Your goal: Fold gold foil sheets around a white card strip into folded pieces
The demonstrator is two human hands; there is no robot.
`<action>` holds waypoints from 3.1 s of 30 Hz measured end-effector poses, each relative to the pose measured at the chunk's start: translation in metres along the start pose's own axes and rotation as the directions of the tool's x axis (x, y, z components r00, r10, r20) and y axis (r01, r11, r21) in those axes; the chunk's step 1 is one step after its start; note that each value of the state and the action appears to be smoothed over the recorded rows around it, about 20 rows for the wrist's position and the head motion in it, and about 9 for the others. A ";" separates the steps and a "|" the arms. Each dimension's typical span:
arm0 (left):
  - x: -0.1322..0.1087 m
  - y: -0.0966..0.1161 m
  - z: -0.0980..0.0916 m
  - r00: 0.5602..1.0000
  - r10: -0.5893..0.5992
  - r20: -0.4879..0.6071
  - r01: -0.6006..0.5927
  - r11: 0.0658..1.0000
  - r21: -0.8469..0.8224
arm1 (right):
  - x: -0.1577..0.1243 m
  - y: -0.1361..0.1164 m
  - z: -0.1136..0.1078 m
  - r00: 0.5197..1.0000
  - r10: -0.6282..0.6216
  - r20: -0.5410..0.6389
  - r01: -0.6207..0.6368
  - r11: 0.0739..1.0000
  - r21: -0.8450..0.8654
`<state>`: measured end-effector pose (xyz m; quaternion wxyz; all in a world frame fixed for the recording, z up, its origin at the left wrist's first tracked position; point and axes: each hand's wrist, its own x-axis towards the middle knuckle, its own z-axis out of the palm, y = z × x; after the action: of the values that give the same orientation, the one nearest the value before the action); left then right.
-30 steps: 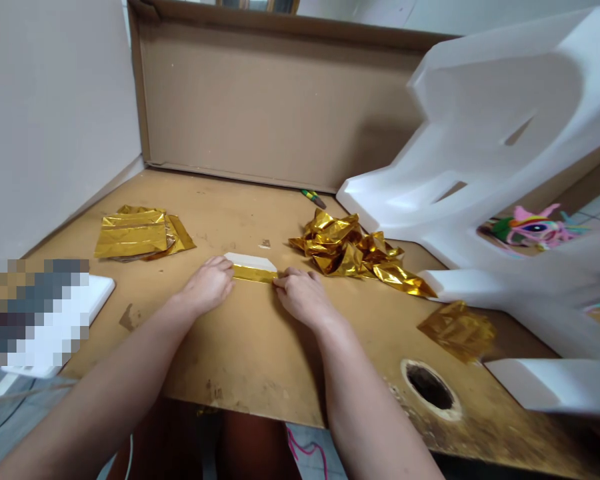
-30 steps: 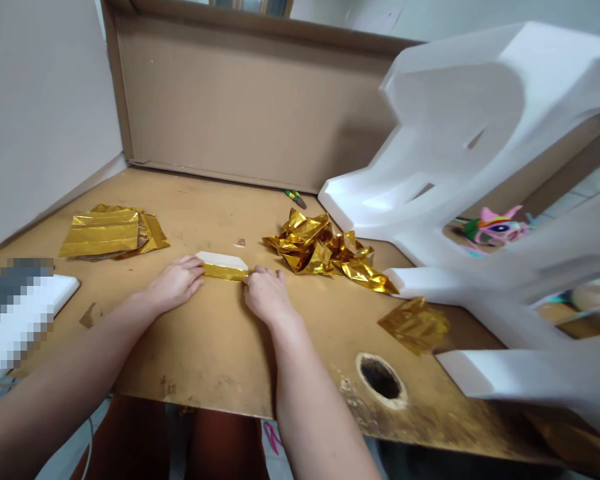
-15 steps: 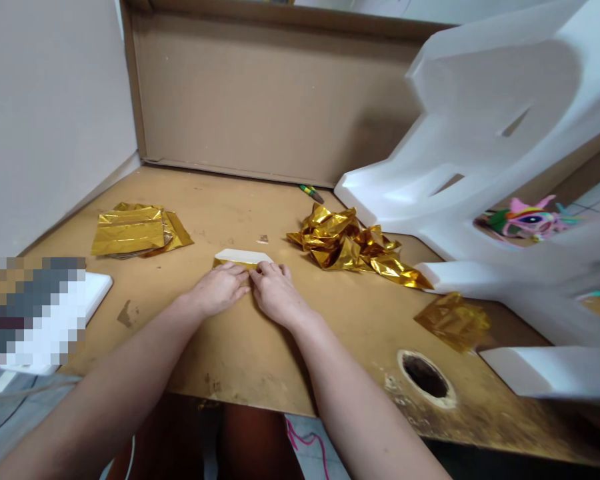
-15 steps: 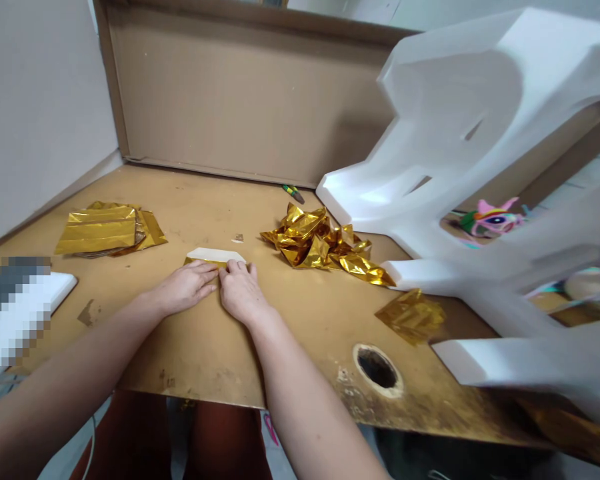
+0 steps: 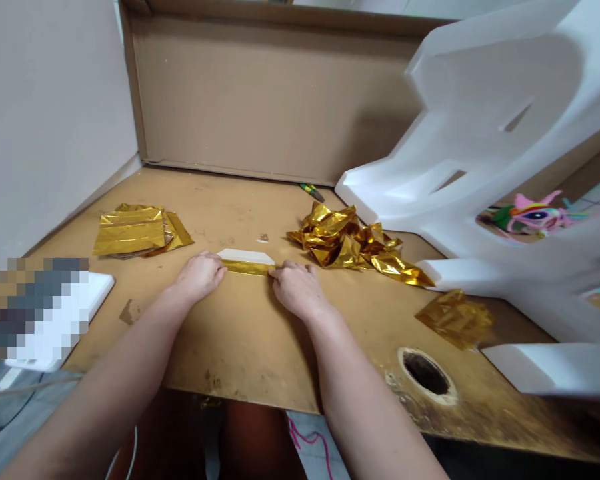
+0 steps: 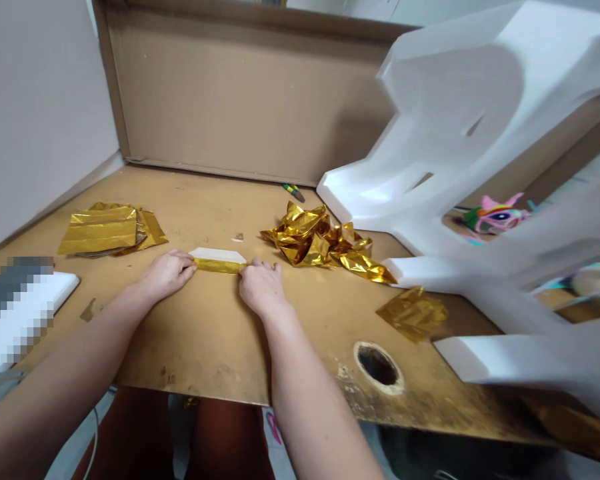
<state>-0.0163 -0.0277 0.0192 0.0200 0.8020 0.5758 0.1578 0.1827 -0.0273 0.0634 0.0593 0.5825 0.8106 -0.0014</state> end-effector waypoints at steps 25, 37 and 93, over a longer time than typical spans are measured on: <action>0.006 0.018 0.011 0.984 0.174 0.023 -0.173 0.984 -0.049 | 0.008 -0.012 0.014 0.992 -0.091 -0.091 0.092 0.996 0.000; 0.003 0.000 0.000 0.999 0.017 0.047 -0.014 0.998 -0.061 | 0.006 -0.004 0.010 0.997 -0.015 -0.077 0.014 1.000 -0.016; 0.001 0.013 -0.003 0.995 0.068 0.072 -0.065 0.997 -0.044 | 0.006 -0.006 0.017 0.893 -0.066 -0.446 0.126 0.986 0.108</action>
<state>-0.0055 -0.0317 0.0250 0.0523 0.8253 0.5443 0.1408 0.1771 -0.0250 0.0456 -0.1651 0.5295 0.8289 0.0732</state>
